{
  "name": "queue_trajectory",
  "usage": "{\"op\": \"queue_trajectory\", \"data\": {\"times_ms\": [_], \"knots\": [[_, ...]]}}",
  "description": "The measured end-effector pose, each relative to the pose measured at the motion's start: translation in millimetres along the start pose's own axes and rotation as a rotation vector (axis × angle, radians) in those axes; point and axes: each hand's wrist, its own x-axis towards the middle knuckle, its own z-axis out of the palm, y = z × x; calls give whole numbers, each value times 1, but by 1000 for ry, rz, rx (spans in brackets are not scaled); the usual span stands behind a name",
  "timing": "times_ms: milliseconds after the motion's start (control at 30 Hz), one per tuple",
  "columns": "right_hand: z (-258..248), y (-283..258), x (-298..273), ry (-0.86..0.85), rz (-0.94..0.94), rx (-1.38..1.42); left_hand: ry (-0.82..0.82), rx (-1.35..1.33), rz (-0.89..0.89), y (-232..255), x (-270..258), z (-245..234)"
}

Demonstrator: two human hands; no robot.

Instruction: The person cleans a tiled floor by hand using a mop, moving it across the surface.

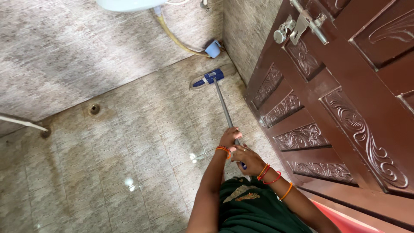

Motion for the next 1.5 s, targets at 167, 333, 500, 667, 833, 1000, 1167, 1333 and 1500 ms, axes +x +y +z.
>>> {"op": "queue_trajectory", "data": {"times_ms": [167,333,500,667,833,1000,1167,1333,1500], "knots": [[34,14,-45,-110,65,43,-175,149,-125,28,-18,21],[11,-4,-83,28,-17,114,-294,350,-238,63,-26,45],[-56,-53,-122,165,-97,127,-36,164,-126,107,-45,66],[-115,-99,-160,118,-24,98,33,70,-111,202,-49,45],[-144,-131,-176,229,-182,104,68,-97,-82,268,-49,4],[-135,-140,-159,330,-248,130,159,-119,-22,264,-46,-9],[-138,-136,-131,320,-283,133,232,-32,4,231,-37,-7],[-134,-125,-95,256,-170,130,250,-59,2,199,-18,-23],[-116,-102,-55,322,-196,128,238,-91,-10,151,-1,-31]]}}
